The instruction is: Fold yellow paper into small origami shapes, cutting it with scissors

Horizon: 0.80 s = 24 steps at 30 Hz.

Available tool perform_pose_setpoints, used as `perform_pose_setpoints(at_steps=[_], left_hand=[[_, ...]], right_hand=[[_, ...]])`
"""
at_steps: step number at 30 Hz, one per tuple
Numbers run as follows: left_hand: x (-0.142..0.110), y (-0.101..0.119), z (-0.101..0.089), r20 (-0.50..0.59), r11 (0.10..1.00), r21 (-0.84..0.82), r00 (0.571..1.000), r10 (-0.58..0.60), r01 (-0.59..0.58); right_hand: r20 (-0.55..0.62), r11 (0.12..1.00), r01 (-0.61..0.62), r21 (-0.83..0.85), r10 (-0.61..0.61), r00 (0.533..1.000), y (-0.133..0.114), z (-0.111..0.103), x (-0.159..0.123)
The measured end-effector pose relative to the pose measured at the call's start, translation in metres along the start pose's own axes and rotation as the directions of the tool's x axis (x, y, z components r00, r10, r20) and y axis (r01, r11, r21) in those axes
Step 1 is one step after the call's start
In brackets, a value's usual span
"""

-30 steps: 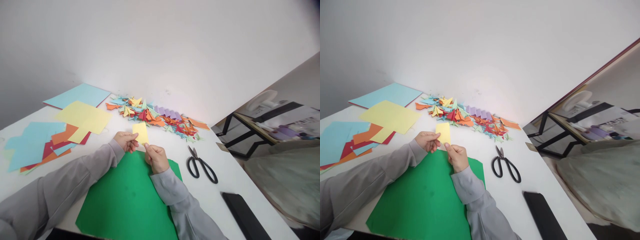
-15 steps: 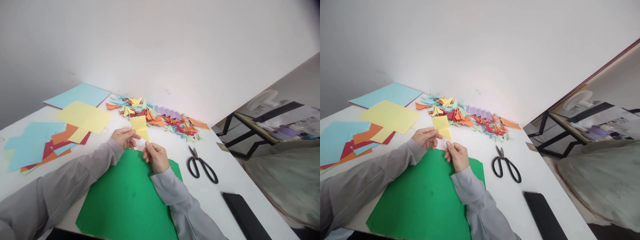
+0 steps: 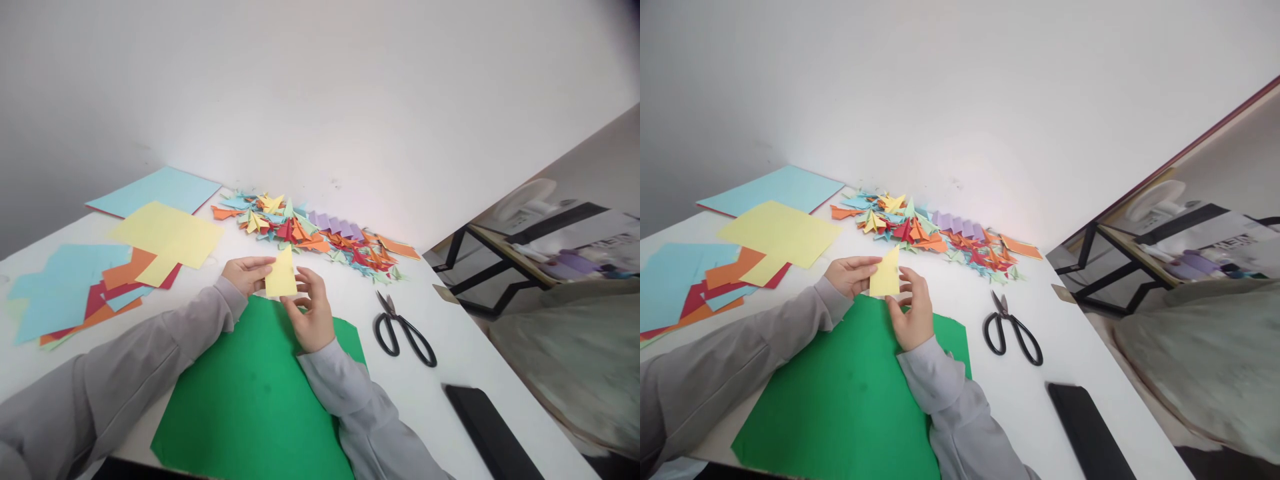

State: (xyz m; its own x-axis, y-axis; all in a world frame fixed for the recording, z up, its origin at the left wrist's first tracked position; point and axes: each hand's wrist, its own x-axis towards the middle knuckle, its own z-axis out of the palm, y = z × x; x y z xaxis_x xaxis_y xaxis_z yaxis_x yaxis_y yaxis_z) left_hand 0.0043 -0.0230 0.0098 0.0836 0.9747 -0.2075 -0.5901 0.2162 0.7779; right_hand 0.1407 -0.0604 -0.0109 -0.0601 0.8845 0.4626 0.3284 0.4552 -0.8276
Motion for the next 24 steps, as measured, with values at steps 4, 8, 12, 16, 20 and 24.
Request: perform_pose_setpoints(at_steps=[4,8,12,16,20,24], left_hand=[[0.0006,-0.0042,-0.0045,0.045,0.997,0.073,0.999,-0.031,0.028],[-0.0003,-0.0048,-0.0038,0.091,0.997,0.06,0.995,-0.052,0.047],[-0.0004,-0.0044,-0.001,0.065,0.996,0.02,0.994,-0.09,0.089],[-0.0011,-0.0049,-0.0003,0.085,0.993,0.048,0.991,-0.108,0.104],[-0.0033,-0.0076,-0.0003,0.114,0.989,0.128,0.989,-0.091,0.076],[-0.005,-0.0092,0.0007,0.136,0.985,0.165,0.987,-0.081,0.058]], right_hand=[[0.141,0.969,0.199,-0.147,-0.179,0.974,-0.0029,0.0004,-0.0016],[0.106,0.961,0.231,-0.152,-0.217,0.971,-0.004,0.0004,-0.0011],[0.033,0.975,0.205,-0.083,-0.203,0.979,-0.005,0.0003,0.0001],[-0.021,0.986,0.15,-0.077,-0.152,0.988,-0.0057,-0.0004,0.0003],[-0.089,0.995,-0.058,0.08,0.065,0.994,-0.003,-0.0001,0.0012],[-0.081,0.93,-0.179,0.321,0.216,0.973,-0.002,0.0005,0.0051]])
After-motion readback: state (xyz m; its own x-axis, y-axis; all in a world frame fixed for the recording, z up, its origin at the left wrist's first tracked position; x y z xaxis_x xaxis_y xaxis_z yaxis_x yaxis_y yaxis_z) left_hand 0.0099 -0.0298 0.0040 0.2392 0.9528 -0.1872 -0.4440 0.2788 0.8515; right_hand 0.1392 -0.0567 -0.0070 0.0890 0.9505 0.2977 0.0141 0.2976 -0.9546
